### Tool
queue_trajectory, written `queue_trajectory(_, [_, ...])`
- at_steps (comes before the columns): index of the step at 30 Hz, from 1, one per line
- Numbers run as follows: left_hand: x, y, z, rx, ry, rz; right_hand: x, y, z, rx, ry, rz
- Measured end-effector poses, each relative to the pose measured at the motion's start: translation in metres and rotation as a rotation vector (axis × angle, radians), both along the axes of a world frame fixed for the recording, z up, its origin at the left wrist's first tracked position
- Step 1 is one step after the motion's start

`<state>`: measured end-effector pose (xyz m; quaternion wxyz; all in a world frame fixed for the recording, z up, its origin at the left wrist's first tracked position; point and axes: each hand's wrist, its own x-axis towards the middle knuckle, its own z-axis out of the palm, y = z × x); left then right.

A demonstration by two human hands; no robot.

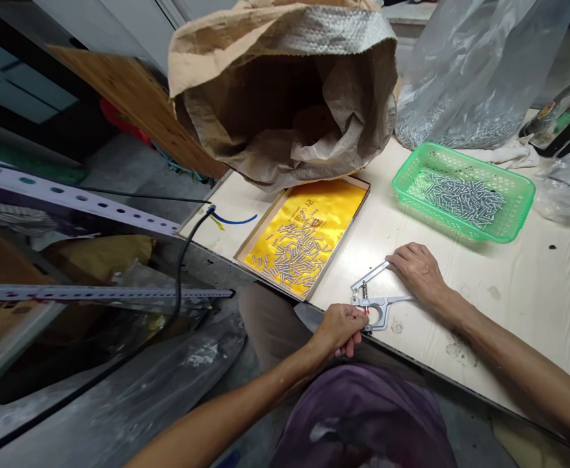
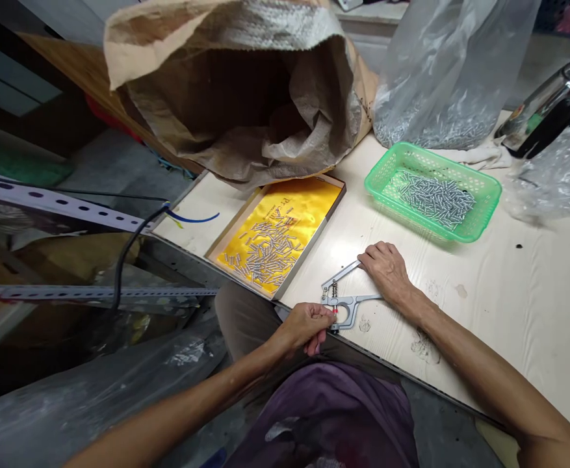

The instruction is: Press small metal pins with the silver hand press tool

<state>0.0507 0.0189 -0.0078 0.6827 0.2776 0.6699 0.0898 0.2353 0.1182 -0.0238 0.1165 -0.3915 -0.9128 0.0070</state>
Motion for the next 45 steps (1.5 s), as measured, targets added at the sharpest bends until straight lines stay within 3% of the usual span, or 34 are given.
queue_trajectory(10, [0.0, -0.001, 0.002, 0.024, -0.006, 0.001, 0.011, -0.02, 0.013, -0.029, -0.121, -0.004])
queue_trajectory(16, [0.0, 0.003, 0.0, -0.01, -0.001, -0.057, 0.024, -0.03, 0.028, -0.235, -0.106, 0.044])
queue_trajectory(19, [-0.001, 0.003, 0.005, -0.023, 0.046, -0.157, 0.036, -0.037, 0.03, -0.334, -0.047, 0.113])
queue_trajectory(21, [-0.001, 0.001, 0.014, 0.108, 0.18, -0.28, 0.042, -0.042, 0.027, -0.344, -0.035, 0.107])
queue_trajectory(24, [0.009, 0.0, 0.024, 0.58, 0.485, -0.503, 0.042, -0.05, 0.021, -0.328, -0.013, 0.068])
queue_trajectory(27, [0.026, 0.009, 0.023, 0.978, 0.62, -0.775, 0.035, -0.055, 0.016, -0.3, 0.002, 0.037])
queue_trajectory(30, [0.039, 0.027, 0.014, 1.116, 0.635, -0.995, 0.03, -0.057, 0.015, -0.289, -0.011, 0.015])
queue_trajectory(34, [0.038, 0.044, 0.01, 1.126, 0.619, -1.148, 0.032, -0.062, 0.018, -0.23, -0.064, -0.044])
queue_trajectory(38, [0.036, 0.044, 0.012, 1.122, 0.629, -1.157, 0.032, -0.067, 0.02, -0.146, -0.14, -0.094])
queue_trajectory(45, [0.039, 0.042, 0.01, 1.054, 0.689, -1.024, 0.023, -0.061, 0.011, -0.13, -0.138, -0.059])
